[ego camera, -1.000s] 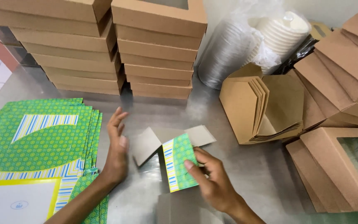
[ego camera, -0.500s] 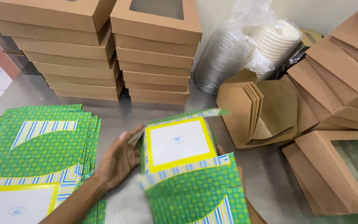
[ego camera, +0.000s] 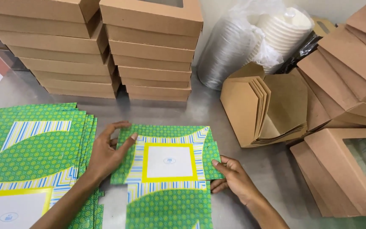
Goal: The person folds and assembles flat cardboard sheets into small boxes by aligning edges and pressing tabs into slots. The person repeats this process for multiple units, stacking completed boxes to the side.
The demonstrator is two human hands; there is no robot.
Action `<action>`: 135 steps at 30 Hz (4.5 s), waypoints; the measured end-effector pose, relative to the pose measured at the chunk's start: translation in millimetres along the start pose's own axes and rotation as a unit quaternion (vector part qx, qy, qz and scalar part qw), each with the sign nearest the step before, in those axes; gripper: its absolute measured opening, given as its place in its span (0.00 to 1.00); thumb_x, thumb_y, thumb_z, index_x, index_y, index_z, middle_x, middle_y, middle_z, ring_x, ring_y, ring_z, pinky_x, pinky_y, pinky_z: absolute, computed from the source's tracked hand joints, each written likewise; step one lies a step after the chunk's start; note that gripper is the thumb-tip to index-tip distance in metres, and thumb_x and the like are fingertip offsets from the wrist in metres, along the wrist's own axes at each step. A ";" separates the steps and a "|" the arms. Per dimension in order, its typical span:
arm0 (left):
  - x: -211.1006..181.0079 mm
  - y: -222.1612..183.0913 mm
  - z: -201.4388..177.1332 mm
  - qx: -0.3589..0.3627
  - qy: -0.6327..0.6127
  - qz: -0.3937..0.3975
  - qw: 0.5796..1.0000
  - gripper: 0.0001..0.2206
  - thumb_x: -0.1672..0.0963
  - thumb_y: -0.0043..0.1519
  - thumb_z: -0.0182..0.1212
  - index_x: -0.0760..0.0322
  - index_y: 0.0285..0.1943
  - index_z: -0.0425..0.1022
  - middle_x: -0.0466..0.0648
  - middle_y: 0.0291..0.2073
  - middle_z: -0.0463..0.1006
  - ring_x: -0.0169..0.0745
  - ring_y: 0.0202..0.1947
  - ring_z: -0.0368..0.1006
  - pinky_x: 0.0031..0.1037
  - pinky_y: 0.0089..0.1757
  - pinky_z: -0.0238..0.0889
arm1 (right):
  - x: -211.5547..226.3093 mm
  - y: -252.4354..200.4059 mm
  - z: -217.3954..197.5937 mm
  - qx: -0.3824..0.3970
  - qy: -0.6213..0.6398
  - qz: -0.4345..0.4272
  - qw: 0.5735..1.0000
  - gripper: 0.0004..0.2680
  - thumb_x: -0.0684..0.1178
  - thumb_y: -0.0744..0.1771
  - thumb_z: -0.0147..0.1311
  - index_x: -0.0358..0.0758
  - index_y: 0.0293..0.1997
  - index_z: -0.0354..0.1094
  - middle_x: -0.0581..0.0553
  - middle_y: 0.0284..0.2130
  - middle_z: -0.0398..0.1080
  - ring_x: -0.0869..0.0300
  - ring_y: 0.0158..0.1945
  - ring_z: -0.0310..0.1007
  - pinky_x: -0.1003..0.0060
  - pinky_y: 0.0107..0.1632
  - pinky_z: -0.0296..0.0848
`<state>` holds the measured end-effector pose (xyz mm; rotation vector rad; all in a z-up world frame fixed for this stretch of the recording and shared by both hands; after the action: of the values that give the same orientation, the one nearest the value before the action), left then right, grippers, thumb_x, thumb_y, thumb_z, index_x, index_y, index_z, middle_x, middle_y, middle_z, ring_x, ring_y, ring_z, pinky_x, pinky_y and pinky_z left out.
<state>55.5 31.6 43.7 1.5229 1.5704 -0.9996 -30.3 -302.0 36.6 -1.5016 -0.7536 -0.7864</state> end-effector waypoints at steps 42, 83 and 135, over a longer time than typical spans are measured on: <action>-14.2 -127.2 148.4 -0.058 0.394 0.415 0.818 0.44 0.32 0.61 0.48 0.59 0.78 0.53 0.52 0.79 0.49 0.50 0.79 0.43 0.48 0.71 0.33 | 39.9 -21.3 1.1 0.064 -0.305 -0.403 0.860 0.14 0.57 0.71 0.40 0.39 0.38 0.71 0.46 0.32 0.73 0.59 0.37 0.72 0.63 0.42 0.67; -7.0 -118.6 130.5 -0.064 0.410 0.414 0.810 0.45 0.30 0.61 0.40 0.56 0.79 0.52 0.47 0.79 0.51 0.53 0.79 0.43 0.57 0.71 0.32 | 29.9 42.3 0.0 0.004 -0.454 -0.400 0.797 0.23 0.65 0.63 0.62 0.50 0.63 0.66 0.46 0.72 0.54 0.52 0.77 0.45 0.45 0.74 0.35; -7.4 -120.4 132.2 -0.073 0.444 0.413 0.792 0.47 0.30 0.61 0.36 0.57 0.81 0.47 0.48 0.80 0.47 0.52 0.80 0.41 0.51 0.71 0.34 | 35.0 45.0 2.2 0.035 -0.507 -0.334 0.794 0.21 0.65 0.66 0.56 0.51 0.63 0.62 0.44 0.72 0.53 0.49 0.79 0.38 0.45 0.75 0.32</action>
<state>-67.0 -90.5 -2.3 2.3958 1.1812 0.4106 26.5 -302.4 40.5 -1.5385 -2.1849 -0.3590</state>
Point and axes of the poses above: each hand's wrist, its own y-axis towards the middle knuckle, its own z-axis out of the palm, x = y × z, the point moved 4 cm from there along y, towards the middle knuckle
